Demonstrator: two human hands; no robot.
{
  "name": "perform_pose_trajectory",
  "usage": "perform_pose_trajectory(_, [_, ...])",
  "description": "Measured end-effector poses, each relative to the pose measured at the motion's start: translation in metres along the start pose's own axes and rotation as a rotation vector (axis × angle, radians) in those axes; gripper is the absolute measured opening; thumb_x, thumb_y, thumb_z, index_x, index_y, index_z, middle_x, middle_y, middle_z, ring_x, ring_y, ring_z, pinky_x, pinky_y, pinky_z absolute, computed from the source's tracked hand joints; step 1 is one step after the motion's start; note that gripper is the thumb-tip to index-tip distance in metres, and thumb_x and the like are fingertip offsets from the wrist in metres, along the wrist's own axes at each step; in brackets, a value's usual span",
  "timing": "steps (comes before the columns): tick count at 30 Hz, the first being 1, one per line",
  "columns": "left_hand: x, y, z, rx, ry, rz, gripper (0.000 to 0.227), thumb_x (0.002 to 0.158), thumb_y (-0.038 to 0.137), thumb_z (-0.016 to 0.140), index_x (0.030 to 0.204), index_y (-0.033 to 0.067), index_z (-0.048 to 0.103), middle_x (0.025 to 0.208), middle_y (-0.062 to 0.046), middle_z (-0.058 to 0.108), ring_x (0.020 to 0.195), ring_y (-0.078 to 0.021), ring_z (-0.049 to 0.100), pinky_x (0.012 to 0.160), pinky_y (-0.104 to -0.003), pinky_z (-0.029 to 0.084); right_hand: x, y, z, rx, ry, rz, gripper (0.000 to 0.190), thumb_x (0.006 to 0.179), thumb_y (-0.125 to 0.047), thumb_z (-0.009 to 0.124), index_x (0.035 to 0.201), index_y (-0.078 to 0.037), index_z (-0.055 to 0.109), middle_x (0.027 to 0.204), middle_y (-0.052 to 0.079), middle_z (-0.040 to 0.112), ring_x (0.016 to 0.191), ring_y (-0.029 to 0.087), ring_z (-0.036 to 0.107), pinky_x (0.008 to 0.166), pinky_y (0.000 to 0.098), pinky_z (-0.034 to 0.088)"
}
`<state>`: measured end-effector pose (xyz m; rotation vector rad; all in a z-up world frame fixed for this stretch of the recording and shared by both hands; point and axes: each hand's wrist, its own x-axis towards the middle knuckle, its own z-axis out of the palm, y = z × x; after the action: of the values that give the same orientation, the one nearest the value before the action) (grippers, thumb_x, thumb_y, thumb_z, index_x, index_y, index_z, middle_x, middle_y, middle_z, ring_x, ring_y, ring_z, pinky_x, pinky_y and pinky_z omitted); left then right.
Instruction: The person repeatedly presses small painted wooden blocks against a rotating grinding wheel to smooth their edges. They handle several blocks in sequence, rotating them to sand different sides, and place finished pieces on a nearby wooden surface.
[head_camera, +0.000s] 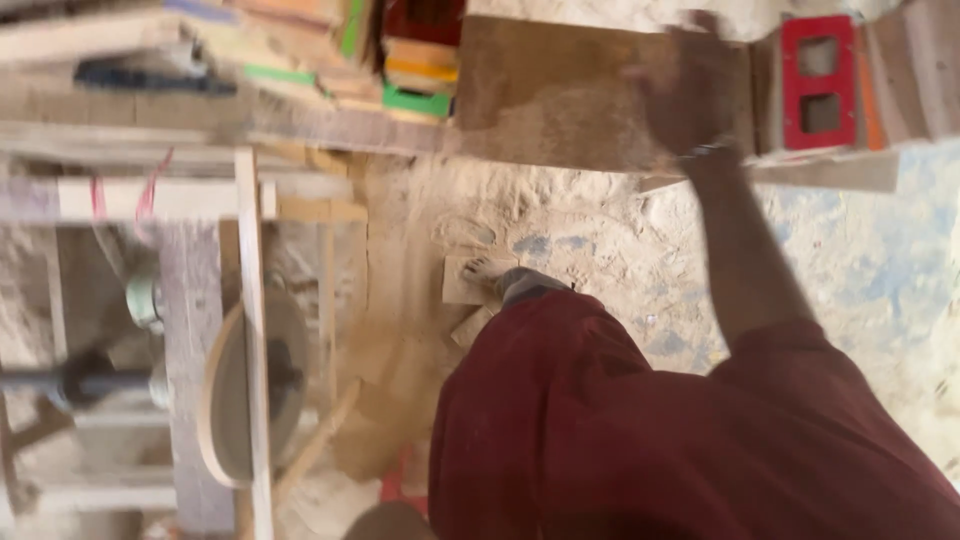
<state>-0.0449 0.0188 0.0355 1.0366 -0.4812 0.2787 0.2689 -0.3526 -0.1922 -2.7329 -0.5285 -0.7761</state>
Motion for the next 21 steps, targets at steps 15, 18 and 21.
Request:
perform_pose_trajectory(15, [-0.062, 0.0, -0.006, 0.276, 0.278, -0.043, 0.053, 0.102, 0.012, 0.065, 0.146, -0.0012, 0.039, 0.108, -0.012, 0.061, 0.1, -0.0212, 0.061, 0.091, -0.034, 0.055, 0.128, -0.187, 0.098, 0.233, -0.058, -0.294, 0.036, 0.084, -0.026, 0.084, 0.111, -0.008, 0.069, 0.152, 0.018, 0.048, 0.145, 0.042, 0.037, 0.117, 0.0614, 0.028])
perform_pose_trajectory(18, [-0.068, -0.027, -0.041, 0.319, 0.503, -0.406, 0.053, 0.102, 0.011, 0.065, 0.147, -0.0015, 0.039, 0.108, -0.012, 0.061, 0.101, -0.021, 0.061, 0.09, -0.033, 0.055, 0.082, -0.219, 0.063, 0.308, -0.038, -0.339, 0.026, 0.085, -0.019, 0.082, 0.101, -0.007, 0.065, 0.156, 0.02, 0.047, 0.148, 0.044, 0.035, 0.119, 0.0633, 0.024])
perform_pose_trajectory(21, [-0.083, -0.09, -0.08, 0.211, 0.755, -0.629, 0.06, 0.097, 0.012, 0.067, 0.147, -0.0022, 0.037, 0.123, -0.011, 0.063, 0.116, -0.0212, 0.061, 0.095, -0.033, 0.053, 0.013, -0.267, 0.017, 0.424, -0.06, -0.355, 0.029, 0.088, -0.024, 0.083, 0.099, -0.008, 0.062, 0.153, 0.019, 0.051, 0.147, 0.045, 0.037, 0.12, 0.0612, 0.025])
